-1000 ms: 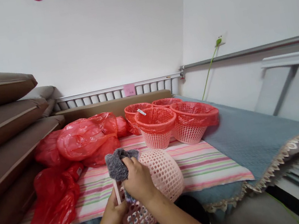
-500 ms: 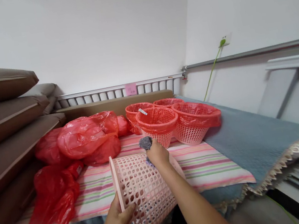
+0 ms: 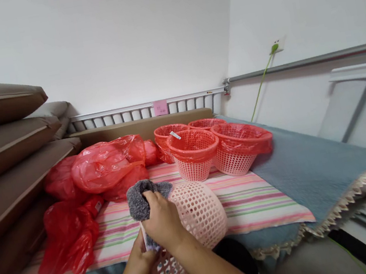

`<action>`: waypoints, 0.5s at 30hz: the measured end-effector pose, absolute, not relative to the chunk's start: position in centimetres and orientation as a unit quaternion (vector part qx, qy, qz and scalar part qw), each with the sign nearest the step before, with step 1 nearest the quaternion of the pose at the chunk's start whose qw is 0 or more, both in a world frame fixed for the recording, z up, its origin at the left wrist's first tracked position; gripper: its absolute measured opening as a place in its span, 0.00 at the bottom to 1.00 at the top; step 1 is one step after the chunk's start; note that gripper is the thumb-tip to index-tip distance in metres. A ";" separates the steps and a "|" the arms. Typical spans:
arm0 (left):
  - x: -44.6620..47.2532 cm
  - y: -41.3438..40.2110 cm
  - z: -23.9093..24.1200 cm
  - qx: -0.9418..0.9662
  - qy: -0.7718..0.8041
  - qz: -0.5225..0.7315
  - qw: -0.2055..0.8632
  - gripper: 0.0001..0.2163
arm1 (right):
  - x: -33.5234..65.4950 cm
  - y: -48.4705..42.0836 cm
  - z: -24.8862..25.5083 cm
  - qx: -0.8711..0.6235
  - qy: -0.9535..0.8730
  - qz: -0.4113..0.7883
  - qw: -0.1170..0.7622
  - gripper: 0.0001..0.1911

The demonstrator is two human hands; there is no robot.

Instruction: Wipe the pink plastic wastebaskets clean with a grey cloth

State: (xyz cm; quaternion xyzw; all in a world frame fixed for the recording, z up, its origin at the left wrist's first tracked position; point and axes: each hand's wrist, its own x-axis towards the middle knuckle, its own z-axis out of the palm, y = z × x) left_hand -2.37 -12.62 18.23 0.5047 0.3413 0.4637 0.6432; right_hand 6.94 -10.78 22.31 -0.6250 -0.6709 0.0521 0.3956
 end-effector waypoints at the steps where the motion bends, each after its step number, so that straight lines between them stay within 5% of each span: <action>1: -2.4 -12.6 18.1 0.506 0.342 0.456 0.648 0.24 | 7.3 -10.5 22.2 -0.625 -0.670 0.052 0.397 0.24; 6: -2.3 -12.9 17.4 0.467 0.367 0.424 0.683 0.39 | 9.4 -8.6 21.7 -0.662 -0.650 0.021 0.374 0.20; 15: -2.7 -13.6 16.8 0.452 0.356 0.408 0.709 0.39 | 13.2 -5.6 21.3 -0.771 -0.565 -0.008 0.292 0.20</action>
